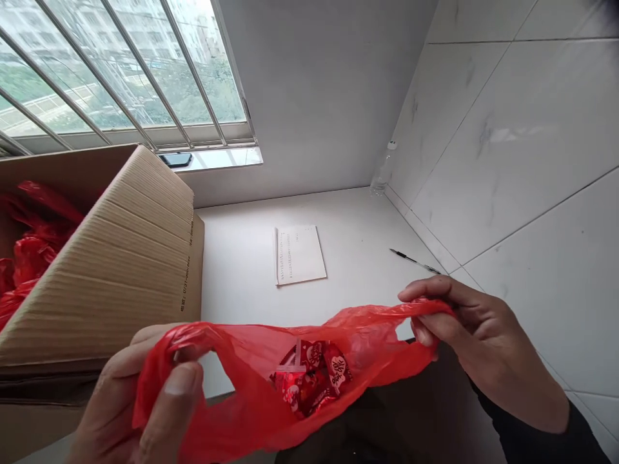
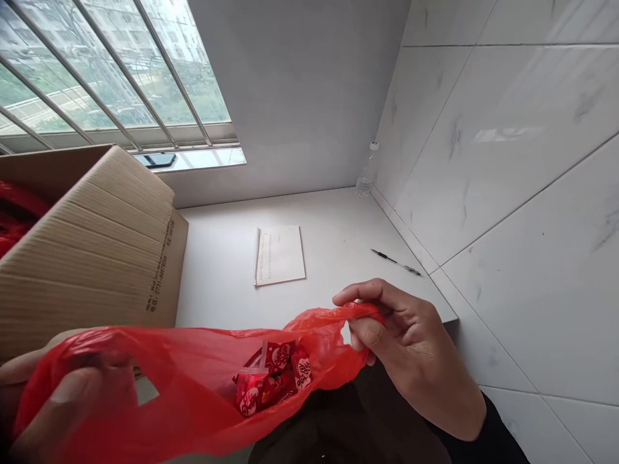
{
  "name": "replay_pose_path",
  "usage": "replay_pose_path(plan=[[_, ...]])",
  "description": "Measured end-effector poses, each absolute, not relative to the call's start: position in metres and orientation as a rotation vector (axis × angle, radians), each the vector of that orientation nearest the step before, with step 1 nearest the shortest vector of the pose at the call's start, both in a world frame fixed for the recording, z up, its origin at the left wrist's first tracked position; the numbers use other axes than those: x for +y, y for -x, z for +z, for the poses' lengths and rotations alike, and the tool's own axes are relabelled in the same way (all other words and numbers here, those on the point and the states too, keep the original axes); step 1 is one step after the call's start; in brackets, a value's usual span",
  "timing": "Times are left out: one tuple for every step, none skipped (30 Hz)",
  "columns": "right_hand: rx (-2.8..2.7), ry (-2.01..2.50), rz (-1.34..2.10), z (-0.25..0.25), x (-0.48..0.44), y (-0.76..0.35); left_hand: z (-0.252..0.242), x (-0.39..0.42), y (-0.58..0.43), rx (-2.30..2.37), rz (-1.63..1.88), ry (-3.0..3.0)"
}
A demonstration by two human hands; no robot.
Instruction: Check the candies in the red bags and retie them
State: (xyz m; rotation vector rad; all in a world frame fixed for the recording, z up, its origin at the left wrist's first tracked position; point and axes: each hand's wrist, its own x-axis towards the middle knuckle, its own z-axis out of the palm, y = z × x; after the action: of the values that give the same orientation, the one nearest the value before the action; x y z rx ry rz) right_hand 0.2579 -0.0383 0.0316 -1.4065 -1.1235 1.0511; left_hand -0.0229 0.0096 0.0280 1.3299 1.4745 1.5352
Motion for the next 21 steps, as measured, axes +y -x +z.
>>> replay_pose_path(plan=[[-1.12,1.384,1.078,0.033,-0.039,-0.258,0.03,0.008,0.02,1.455,1.549,-1.247],[-1.117,1.366,1.104,0.033,-0.039,-0.258,0.033,0.006,0.015,1.426,1.555,-1.175],[-1.114,1.355,1.125,0.034,-0.039,-0.257,0.035,0.004,0.011,1.391,1.553,-1.123],[-1.113,1.352,1.136,0.034,-0.039,-0.257,0.036,0.003,0.006,1.353,1.541,-1.097],[-1.113,1.355,1.134,0.035,-0.039,-0.256,0.036,0.001,0.002,1.315,1.517,-1.066],[-1.118,1.362,1.125,0.035,-0.039,-0.255,0.036,-0.001,-0.003,1.285,1.483,-1.029],[-1.132,1.372,1.113,0.035,-0.039,-0.254,0.034,-0.002,-0.006,1.265,1.446,-0.999],[-1.153,1.383,1.097,0.036,-0.038,-0.253,0.031,-0.003,-0.009,1.233,1.416,-0.994],[-1.181,1.393,1.075,0.036,-0.037,-0.252,0.027,-0.003,-0.012,1.196,1.393,-1.014],[-1.219,1.398,1.051,0.037,-0.036,-0.25,0.023,-0.002,-0.014,1.171,1.371,-1.054],[-1.261,1.398,1.02,0.037,-0.035,-0.246,0.017,-0.001,-0.015,1.155,1.339,-1.108],[-1.307,1.392,0.977,0.037,-0.033,-0.242,0.012,0.002,-0.017,1.146,1.295,-1.173],[-1.364,1.381,0.928,0.037,-0.031,-0.237,0.007,0.004,-0.019,1.136,1.235,-1.249],[-1.436,1.363,0.883,0.035,-0.028,-0.231,0.003,0.008,-0.02,1.116,1.166,-1.338],[-1.523,1.338,0.842,0.034,-0.025,-0.225,0.0,0.012,-0.022,1.076,1.104,-1.441],[-1.615,1.309,0.801,0.031,-0.021,-0.218,-0.003,0.015,-0.024,1.008,1.051,-1.554],[-1.696,1.283,0.759,0.029,-0.018,-0.212,-0.004,0.019,-0.026,0.93,1.004,-1.657],[-1.755,1.263,0.721,0.026,-0.015,-0.207,-0.005,0.022,-0.027,0.859,0.977,-1.739],[-1.788,1.252,0.684,0.023,-0.012,-0.203,-0.005,0.024,-0.029,0.808,0.962,-1.793],[-1.798,1.251,0.65,0.021,-0.01,-0.201,-0.004,0.025,-0.03,0.784,0.941,-1.812],[-1.797,1.257,0.628,0.02,-0.008,-0.2,-0.004,0.025,-0.031,0.787,0.919,-1.801]])
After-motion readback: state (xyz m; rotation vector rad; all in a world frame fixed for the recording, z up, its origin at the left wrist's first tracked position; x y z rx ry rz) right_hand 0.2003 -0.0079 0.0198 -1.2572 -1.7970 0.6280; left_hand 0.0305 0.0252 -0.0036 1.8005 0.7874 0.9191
